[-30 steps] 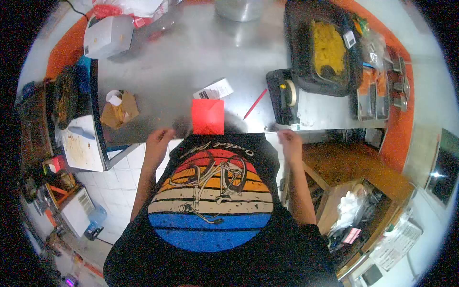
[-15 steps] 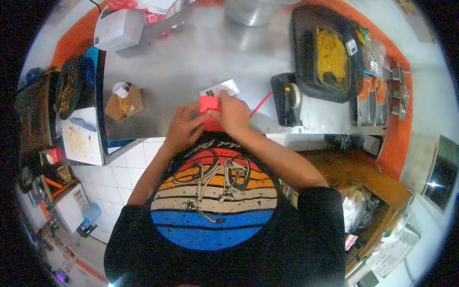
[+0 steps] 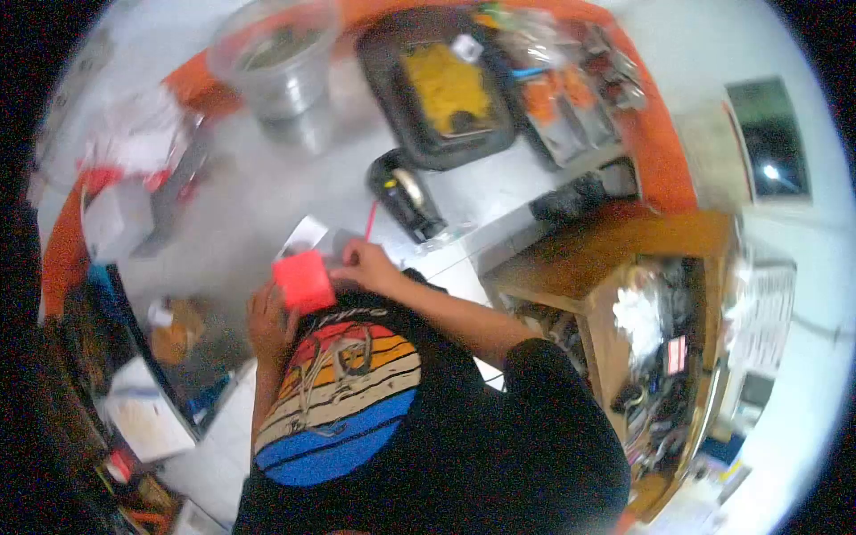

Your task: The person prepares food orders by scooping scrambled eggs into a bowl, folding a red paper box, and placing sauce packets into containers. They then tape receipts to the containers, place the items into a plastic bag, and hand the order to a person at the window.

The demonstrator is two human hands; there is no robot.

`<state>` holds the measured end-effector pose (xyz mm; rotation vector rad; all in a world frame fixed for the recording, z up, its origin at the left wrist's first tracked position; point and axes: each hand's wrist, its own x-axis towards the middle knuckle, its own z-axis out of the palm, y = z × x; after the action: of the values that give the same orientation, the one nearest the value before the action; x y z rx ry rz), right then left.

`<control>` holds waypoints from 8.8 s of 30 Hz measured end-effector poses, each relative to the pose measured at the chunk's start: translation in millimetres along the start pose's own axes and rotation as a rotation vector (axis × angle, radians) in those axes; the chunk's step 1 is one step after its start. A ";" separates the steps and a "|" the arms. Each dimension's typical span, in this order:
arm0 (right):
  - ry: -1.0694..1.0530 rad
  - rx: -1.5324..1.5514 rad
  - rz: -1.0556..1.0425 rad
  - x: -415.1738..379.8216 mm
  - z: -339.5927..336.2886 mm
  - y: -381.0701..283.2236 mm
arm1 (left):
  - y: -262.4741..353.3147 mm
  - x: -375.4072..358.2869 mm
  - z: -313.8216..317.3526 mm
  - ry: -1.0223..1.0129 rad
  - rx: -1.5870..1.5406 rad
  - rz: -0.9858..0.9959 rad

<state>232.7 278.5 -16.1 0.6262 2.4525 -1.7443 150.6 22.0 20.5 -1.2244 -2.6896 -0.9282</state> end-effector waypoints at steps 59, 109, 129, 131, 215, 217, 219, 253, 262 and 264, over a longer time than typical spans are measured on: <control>-0.471 0.102 -0.653 31.6 272.0 -263.1 | -156.5 -79.3 -267.9 -0.031 -0.413 -0.420; -0.144 -0.577 -0.147 61.2 287.9 -119.1 | -261.0 -71.3 -86.1 0.252 -0.706 -0.445; 0.692 -0.200 -0.446 225.8 39.9 -228.1 | -207.7 -73.1 -65.6 0.202 -0.638 -0.580; 0.759 -0.221 -0.424 276.0 -9.5 -246.1 | -188.3 -44.6 -90.2 0.205 -0.600 -0.503; -0.014 -0.921 0.007 158.0 -404.5 42.8 | 287.7 470.2 103.8 0.095 -1.299 -0.229; 0.013 -0.598 -0.085 160.9 -410.2 51.2 | 284.2 495.8 86.0 0.097 -1.275 -0.206; 0.103 -0.452 -0.174 161.7 -406.7 52.1 | 277.2 514.1 77.5 0.119 -1.261 -0.188; 0.381 -0.459 -0.401 188.9 -307.2 55.0 | 222.0 328.3 287.7 0.092 -1.661 -0.982; 0.127 -0.529 -0.250 187.5 -294.8 42.9 | 191.5 328.9 289.6 0.087 -1.403 -1.012; 0.139 -0.588 -0.293 187.9 -293.9 45.3 | 144.5 306.5 362.2 0.169 -1.230 -0.659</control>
<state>129.3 614.5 -5.8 0.3441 3.0671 -0.9583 113.1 496.4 -119.4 -0.1017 -2.2638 -2.8045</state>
